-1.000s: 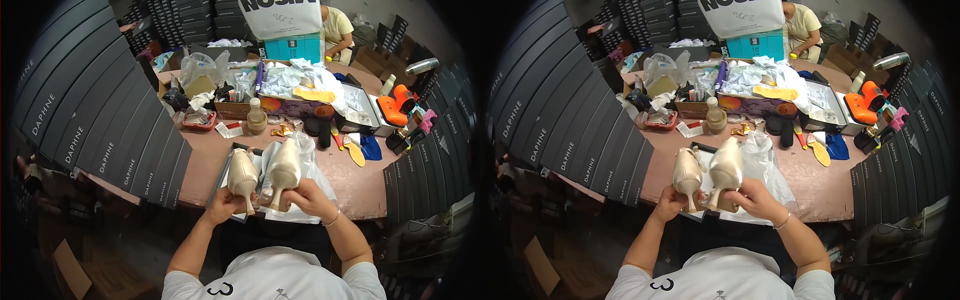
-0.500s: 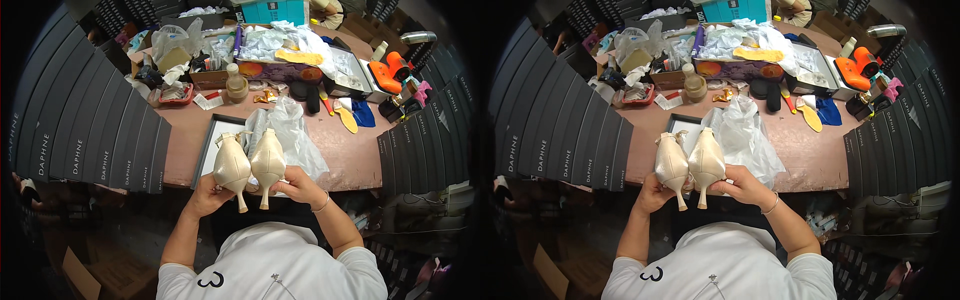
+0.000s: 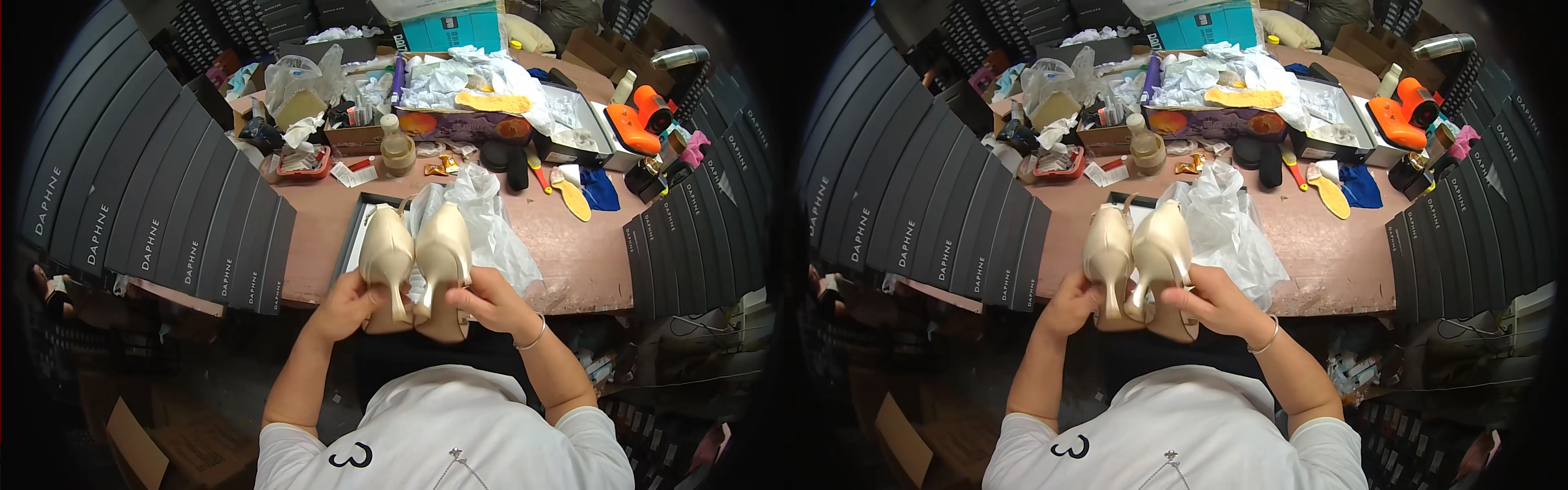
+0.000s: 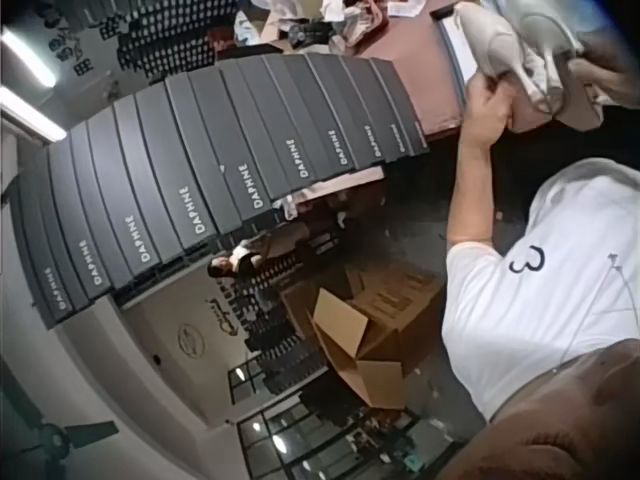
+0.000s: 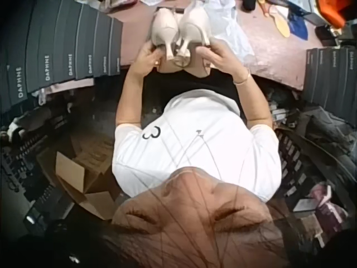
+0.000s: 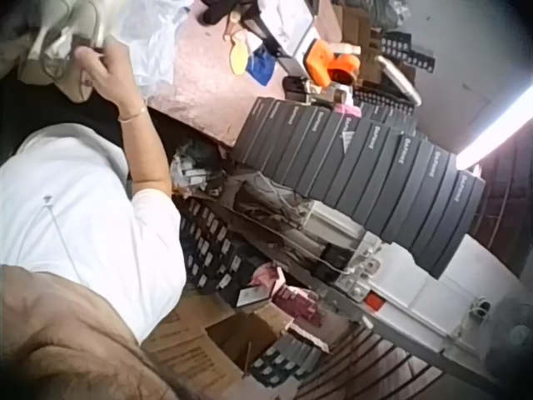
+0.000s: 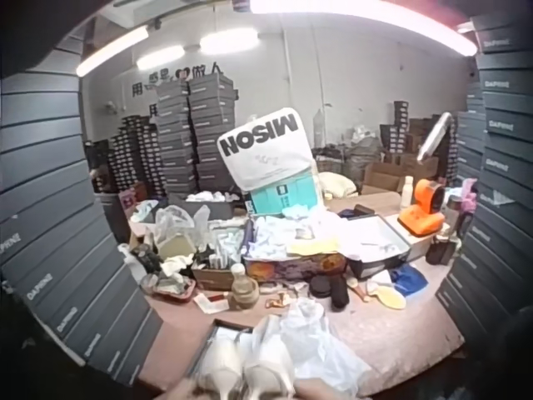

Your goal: Packing pairs of high-heeled shoes into shoeboxes with protective paper.

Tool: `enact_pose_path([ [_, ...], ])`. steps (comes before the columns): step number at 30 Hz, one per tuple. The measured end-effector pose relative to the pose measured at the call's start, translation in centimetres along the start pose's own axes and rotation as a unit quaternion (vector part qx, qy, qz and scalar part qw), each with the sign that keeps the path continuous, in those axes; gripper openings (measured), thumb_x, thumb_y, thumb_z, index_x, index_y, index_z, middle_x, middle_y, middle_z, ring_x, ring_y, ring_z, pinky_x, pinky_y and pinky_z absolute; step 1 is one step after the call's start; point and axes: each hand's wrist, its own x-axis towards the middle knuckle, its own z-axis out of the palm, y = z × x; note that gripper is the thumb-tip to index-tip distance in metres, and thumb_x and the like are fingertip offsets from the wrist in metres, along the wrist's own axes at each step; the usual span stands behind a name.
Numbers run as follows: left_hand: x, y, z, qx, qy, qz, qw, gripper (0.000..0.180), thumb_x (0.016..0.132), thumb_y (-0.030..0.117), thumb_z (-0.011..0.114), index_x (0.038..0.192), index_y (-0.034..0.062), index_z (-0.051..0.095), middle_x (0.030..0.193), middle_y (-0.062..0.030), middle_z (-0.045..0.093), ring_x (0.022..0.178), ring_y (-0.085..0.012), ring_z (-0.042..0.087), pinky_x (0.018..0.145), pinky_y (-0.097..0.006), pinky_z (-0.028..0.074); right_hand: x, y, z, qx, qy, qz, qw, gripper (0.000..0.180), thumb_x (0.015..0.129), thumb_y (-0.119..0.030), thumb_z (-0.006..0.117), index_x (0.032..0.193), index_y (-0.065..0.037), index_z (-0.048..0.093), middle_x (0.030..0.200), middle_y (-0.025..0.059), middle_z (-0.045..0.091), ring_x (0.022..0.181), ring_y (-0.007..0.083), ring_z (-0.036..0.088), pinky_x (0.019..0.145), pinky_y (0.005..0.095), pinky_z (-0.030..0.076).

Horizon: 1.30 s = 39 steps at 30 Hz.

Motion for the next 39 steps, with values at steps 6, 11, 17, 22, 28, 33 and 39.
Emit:
enact_pose_path([
  [6,2.2,0.9,0.7,-0.253,-0.034,-0.068,0.965,0.047,0.103,0.031,0.033,0.127,-0.0086,0.043,0.122,-0.0217,0.054,0.097,-0.0263,0.065,0.076,-0.039,0.059,2.2,2.7,0.3,0.401,0.009,0.131,0.907,0.05,0.101,-0.043,0.038,0.119,0.001,0.053,0.106,0.0112,0.063,0.091,0.0166,0.065,0.078,0.0302,0.056],
  [11,3.5,-0.9,0.2,-0.267,-0.028,-0.08,0.96,0.047,0.103,0.031,0.034,0.126,-0.0089,0.043,0.12,-0.0219,0.055,0.096,-0.0271,0.065,0.074,-0.039,0.06,2.0,4.6,0.4,0.385,0.031,0.116,0.915,0.051,0.101,-0.044,0.037,0.122,0.001,0.05,0.109,0.0118,0.063,0.092,0.0168,0.064,0.079,0.0299,0.056],
  [17,4.7,-1.9,-0.9,-0.267,-0.015,-0.103,0.958,0.045,0.102,0.031,0.036,0.126,-0.0075,0.044,0.119,-0.0204,0.056,0.092,-0.0253,0.066,0.072,-0.037,0.06,2.4,5.4,-0.2,0.362,0.039,0.13,0.922,0.049,0.102,-0.042,0.037,0.123,0.0,0.05,0.108,0.0103,0.063,0.093,0.0151,0.063,0.079,0.0291,0.055],
  [22,7.1,-2.8,-8.7,0.208,0.032,-0.155,0.965,0.047,0.1,0.037,0.044,0.127,-0.0014,0.046,0.116,-0.0174,0.059,0.09,-0.0269,0.066,0.073,-0.041,0.057,2.4,1.5,-2.4,0.22,0.116,-0.021,0.968,0.041,0.097,-0.028,0.054,0.125,0.001,0.048,0.112,0.012,0.062,0.1,0.0145,0.061,0.084,0.0305,0.053],
  [28,3.9,-5.4,-1.2,-0.288,0.256,0.006,0.923,0.058,0.092,0.057,0.046,0.124,0.0089,0.054,0.112,-0.0105,0.062,0.101,-0.0269,0.06,0.087,-0.044,0.049,2.6,4.4,0.7,0.199,0.151,-0.114,0.962,0.034,0.091,-0.007,0.056,0.124,-0.003,0.054,0.121,0.0103,0.059,0.112,0.0196,0.056,0.098,0.0362,0.044],
  [33,2.5,-7.3,-1.3,-0.498,0.263,0.041,0.826,0.05,0.087,0.047,0.05,0.116,0.0073,0.052,0.097,-0.0106,0.06,0.09,-0.0271,0.061,0.079,-0.044,0.051,2.0,5.4,4.7,-0.15,0.041,-0.153,0.976,0.052,0.088,-0.008,0.054,0.138,-0.002,0.04,0.14,0.0173,0.044,0.131,0.0272,0.042,0.109,0.0426,0.033],
  [39,3.0,-5.8,-0.9,-0.321,0.332,0.078,0.884,0.051,0.085,0.041,0.05,0.125,0.0093,0.047,0.107,-0.0128,0.058,0.092,-0.0286,0.062,0.08,-0.046,0.052,-2.5,4.6,0.4,0.261,-0.108,0.038,0.959,0.09,0.076,-0.03,0.077,0.147,-0.005,0.029,0.15,0.0154,0.033,0.138,0.0281,0.033,0.11,0.0389,0.032],
])
